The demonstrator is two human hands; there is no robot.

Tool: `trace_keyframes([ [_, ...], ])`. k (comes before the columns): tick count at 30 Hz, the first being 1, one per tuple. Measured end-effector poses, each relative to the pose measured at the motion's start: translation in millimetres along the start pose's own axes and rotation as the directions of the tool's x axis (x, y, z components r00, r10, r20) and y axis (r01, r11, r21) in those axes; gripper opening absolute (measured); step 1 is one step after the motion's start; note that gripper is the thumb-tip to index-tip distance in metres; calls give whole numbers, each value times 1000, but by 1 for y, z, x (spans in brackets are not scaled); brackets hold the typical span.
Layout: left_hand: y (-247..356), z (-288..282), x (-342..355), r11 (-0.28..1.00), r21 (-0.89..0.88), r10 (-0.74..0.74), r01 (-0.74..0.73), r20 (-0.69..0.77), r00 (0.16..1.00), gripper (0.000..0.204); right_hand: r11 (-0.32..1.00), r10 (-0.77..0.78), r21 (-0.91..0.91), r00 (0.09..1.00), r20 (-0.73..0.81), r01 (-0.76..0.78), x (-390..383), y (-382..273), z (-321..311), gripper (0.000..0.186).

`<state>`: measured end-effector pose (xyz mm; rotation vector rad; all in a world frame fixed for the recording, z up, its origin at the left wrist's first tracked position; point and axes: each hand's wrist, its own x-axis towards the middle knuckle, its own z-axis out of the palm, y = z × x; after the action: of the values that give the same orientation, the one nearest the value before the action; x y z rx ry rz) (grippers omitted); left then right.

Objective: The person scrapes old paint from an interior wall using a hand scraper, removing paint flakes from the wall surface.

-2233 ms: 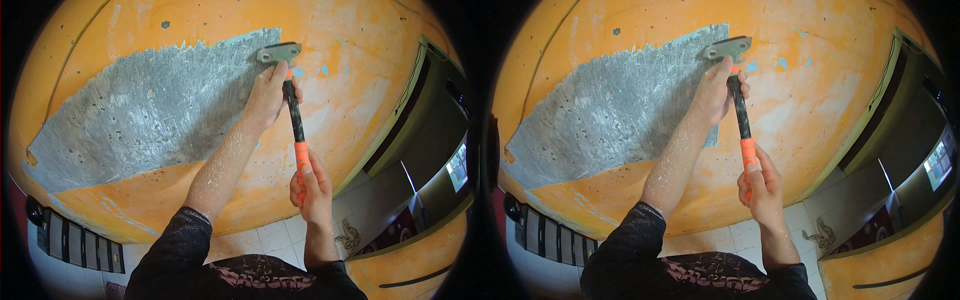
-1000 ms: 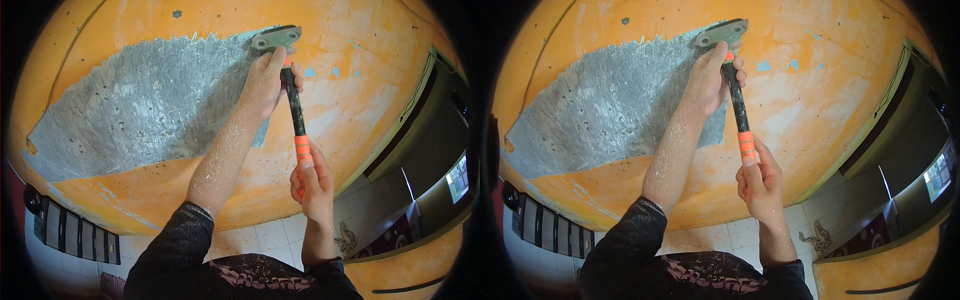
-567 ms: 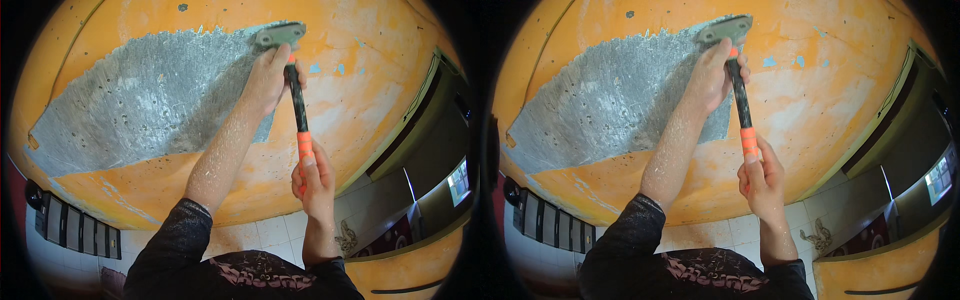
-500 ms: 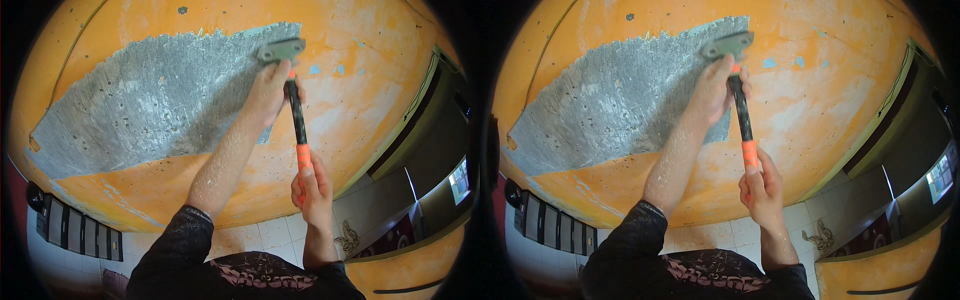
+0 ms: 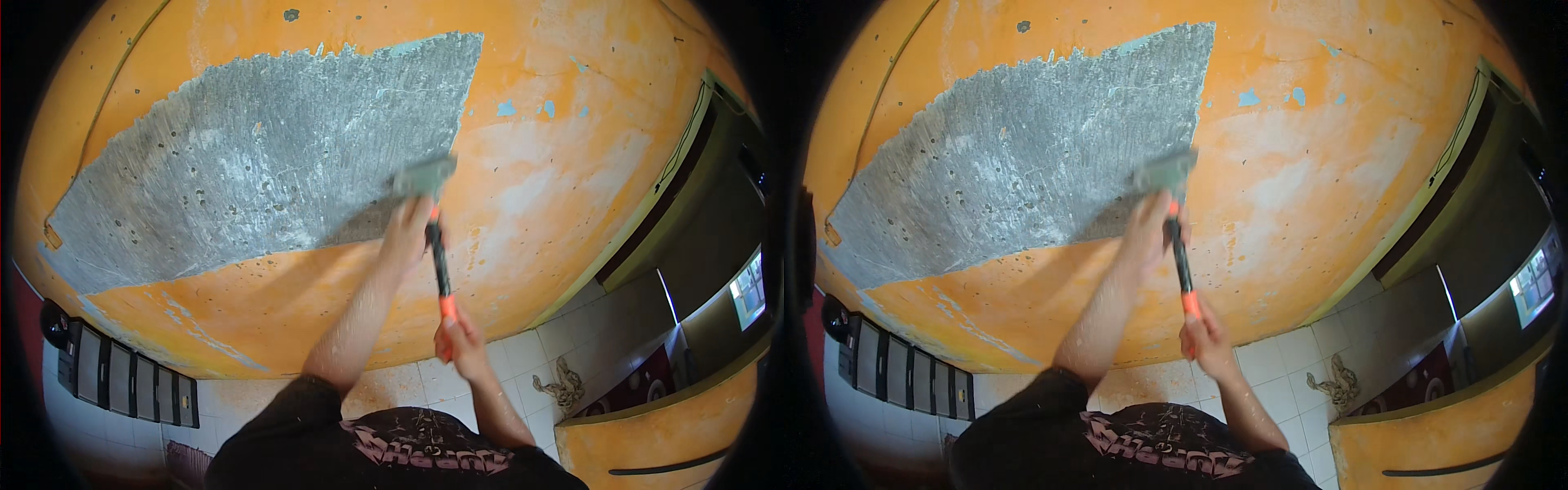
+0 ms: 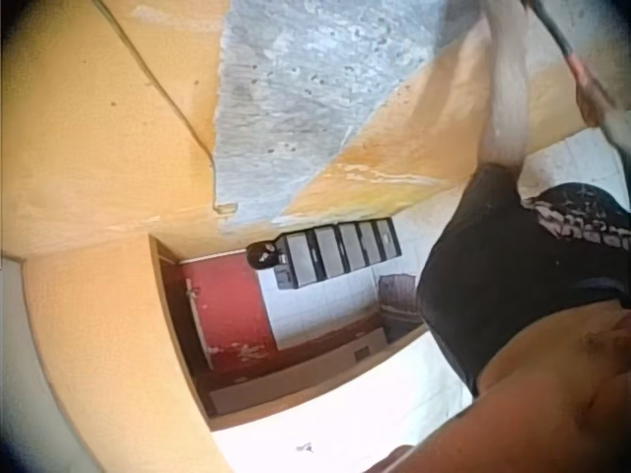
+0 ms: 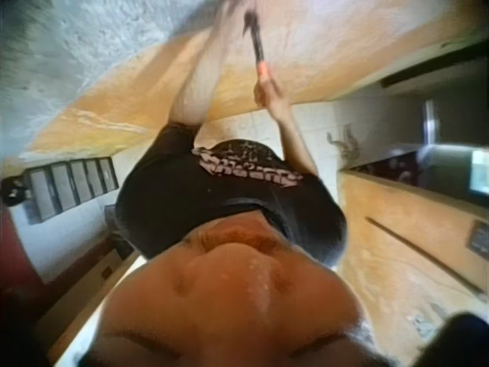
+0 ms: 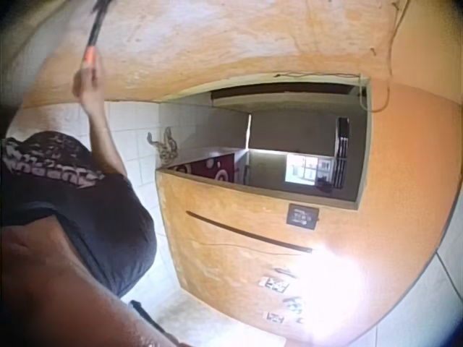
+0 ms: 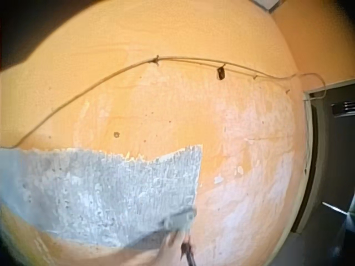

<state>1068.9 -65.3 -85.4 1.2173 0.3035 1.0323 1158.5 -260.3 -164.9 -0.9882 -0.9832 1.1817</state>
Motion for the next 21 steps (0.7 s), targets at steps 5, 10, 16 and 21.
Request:
trace_keyframes([
  [5, -90, -34, -64, 950, -162, -288, 268, -117, 951, 37, 974, 218, 66, 975, -45, -215, -25, 109, -17, 47],
  [10, -84, -22, -71, 956, -180, -260, 231, -163, 952, 40, 816, -238, -578, 921, -307, 18, -33, 97, -7, 38],
  [16, -72, -8, -67, 898, -367, -259, 243, 4, 966, 52, 506, -662, -835, 717, -218, 213, -29, 103, -3, 41],
  [21, -81, -11, -59, 909, -349, -261, 226, -57, 964, 52, 435, -559, -900, 792, -244, 30, -25, 98, -9, 49],
])
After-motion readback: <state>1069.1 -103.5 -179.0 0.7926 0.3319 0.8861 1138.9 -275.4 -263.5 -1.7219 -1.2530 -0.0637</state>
